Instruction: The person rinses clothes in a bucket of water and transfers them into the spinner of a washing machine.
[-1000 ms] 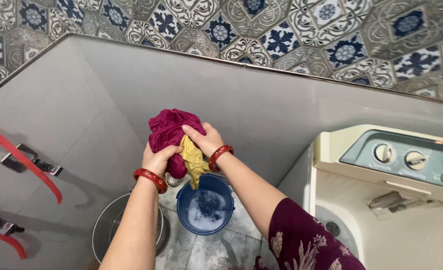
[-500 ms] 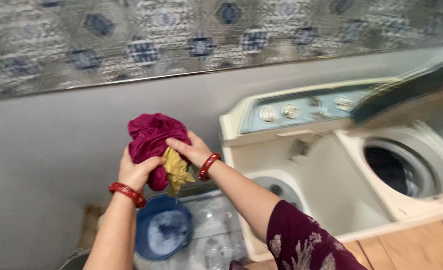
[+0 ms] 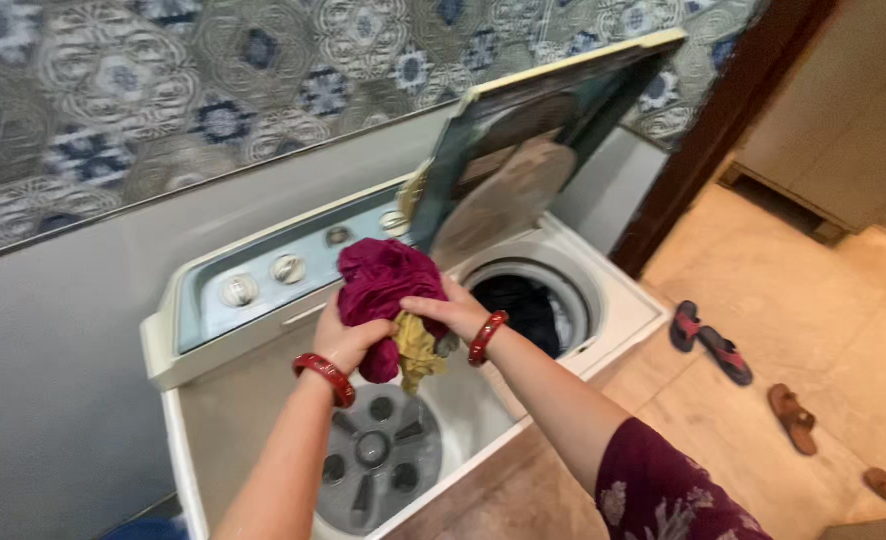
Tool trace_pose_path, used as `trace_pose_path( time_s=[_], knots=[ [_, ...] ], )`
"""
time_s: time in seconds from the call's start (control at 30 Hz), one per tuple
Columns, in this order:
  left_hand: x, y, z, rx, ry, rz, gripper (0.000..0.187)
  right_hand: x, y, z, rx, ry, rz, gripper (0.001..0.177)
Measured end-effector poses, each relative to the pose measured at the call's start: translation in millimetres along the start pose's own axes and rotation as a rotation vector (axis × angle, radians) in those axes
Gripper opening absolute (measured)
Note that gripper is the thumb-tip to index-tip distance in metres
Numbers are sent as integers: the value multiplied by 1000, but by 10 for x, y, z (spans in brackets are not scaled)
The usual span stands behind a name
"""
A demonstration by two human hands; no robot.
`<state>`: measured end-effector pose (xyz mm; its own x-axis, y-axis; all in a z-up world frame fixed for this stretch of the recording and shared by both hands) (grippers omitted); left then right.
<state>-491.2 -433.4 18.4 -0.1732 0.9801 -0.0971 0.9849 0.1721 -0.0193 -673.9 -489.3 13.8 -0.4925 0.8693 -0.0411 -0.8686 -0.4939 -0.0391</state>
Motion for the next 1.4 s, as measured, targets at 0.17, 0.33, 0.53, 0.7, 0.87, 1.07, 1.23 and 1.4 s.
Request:
trace_pose_path(
  time_s=[0.17,0.33,0.53,0.7,0.87,1.07,1.23,1.4],
  knots=[
    [-453,-1234,183,-253,-53,61,85,225,1381,-1,-37,-42,-33,68],
    [-759,-1807,349,-506,-287,64,108,297,2235,-364,100,-260,-211,66],
    [-972,-2038,638,-722,-2,287,45,201,2620,-502,1146,-214,-212,51],
    [-1050,-2069,467,-1082,64,291,51,22,2923,-511,887,79,-209,40],
    [-1128,-2265,526,-982,103,471,57,-272,3019,-687,1020,-81,-59,35],
    [-1305,-2325,620,-850,139,372,53,-556,2994,-539,671,-177,35,36],
    [-1418,-2346,733,-888,157,279,44,-912,3066,-337,1073,160,107,42],
    [-1360,-2415,571,-951,112,20,39,-917,3162,-137,959,69,131,45]
  ],
)
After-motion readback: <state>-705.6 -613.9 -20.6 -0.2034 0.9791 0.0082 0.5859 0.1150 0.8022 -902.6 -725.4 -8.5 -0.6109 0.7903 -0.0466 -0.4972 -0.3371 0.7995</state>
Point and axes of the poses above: each hand's wrist, its own x-axis away from the middle knuckle, its own y-axis out of the back of the hand, z = x × y, the point moved 7 cm from there along -x, towards the middle knuckle
